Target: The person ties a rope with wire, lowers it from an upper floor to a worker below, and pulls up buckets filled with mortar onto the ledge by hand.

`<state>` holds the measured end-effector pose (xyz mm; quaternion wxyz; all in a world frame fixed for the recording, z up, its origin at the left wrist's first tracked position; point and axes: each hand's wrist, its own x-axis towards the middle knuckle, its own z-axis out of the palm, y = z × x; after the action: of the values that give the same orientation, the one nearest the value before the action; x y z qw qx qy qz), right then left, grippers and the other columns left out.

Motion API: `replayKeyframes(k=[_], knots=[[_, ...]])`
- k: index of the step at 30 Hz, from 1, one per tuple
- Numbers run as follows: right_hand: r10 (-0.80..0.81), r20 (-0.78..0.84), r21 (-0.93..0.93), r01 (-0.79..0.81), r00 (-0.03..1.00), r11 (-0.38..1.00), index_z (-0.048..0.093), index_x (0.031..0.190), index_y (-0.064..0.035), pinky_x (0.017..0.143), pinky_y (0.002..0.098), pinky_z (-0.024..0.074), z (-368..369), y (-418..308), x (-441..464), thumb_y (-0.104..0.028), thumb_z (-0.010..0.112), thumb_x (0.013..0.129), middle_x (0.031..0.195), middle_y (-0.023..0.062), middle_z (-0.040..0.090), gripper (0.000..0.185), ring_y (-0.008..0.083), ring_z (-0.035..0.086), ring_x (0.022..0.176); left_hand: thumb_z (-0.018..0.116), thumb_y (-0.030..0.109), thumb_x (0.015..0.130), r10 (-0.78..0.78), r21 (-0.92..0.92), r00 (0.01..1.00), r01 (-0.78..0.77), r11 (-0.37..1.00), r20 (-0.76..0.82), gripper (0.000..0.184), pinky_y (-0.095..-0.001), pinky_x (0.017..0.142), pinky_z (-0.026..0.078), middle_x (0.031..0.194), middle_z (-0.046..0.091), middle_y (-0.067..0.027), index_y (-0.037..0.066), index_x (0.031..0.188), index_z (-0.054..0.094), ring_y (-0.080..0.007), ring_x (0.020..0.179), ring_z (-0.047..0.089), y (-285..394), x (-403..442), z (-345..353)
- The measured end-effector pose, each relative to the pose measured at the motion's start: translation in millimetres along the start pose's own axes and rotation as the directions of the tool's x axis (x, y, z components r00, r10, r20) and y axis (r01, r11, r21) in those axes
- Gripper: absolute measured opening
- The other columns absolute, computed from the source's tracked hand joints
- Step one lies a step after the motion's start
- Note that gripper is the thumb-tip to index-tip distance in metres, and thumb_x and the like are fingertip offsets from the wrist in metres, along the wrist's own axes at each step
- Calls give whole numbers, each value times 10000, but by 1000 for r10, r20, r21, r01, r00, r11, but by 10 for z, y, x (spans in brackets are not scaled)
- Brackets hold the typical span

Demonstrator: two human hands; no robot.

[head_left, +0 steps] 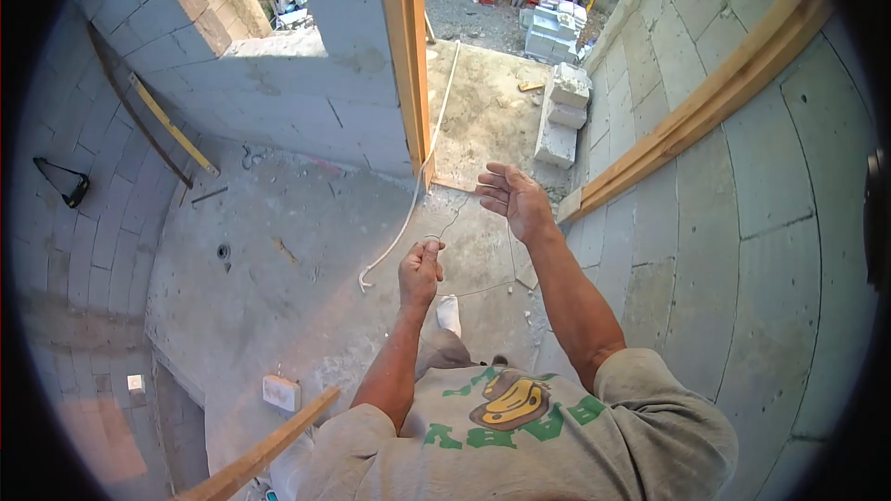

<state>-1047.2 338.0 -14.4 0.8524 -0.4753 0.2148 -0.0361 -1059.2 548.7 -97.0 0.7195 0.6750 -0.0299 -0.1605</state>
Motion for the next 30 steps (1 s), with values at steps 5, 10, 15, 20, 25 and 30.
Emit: replayKeyframes(k=[5,10,15,20,25,30], knots=[[-150,-77,-151,137,986,979,598,1090,-11,702,341,529,-83,-420,621,-285,438,971,910,117,654,339,201,639,773,521,293,953,-51,26,994,48,998,95,272,-183,457,303,556,477,39,39,925,613,-33,460,395,287,954,362],[-329,33,-847,202,944,492,670,863,-28,623,349,483,-567,-934,1423,-187,536,908,717,124,644,213,235,639,674,536,270,949,-16,82,974,-2,997,226,260,-177,447,290,561,481,46,33,903,633,-22,475,388,420,2128,725],[-296,229,-889,323,927,325,668,817,-36,661,378,474,-1408,-1265,2640,-164,572,863,798,147,655,167,316,625,749,566,268,932,-103,179,941,47,983,322,264,-195,431,285,556,447,76,31,880,673,-16,477,371,98,3083,1179],[-103,218,-881,241,971,406,656,837,-21,681,392,473,-1590,-1398,3793,-145,581,858,824,170,652,146,339,621,779,604,345,895,-241,346,963,187,919,121,327,-226,544,417,634,555,28,32,939,688,-57,569,499,-203,3758,1588],[100,445,-873,407,890,268,609,863,5,681,391,465,-979,-1886,4217,-107,539,860,822,158,652,133,313,611,754,553,321,921,240,669,970,-157,726,-33,431,-305,810,492,1017,651,-136,27,1236,550,-189,929,629,476,4099,1512],[225,604,-721,404,765,564,602,865,23,640,374,461,-426,-1994,4069,-127,497,892,747,140,638,185,259,609,675,491,269,963,249,420,964,-263,868,90,405,-231,642,465,797,655,-80,22,1284,504,-86,710,584,1140,4121,1828]])
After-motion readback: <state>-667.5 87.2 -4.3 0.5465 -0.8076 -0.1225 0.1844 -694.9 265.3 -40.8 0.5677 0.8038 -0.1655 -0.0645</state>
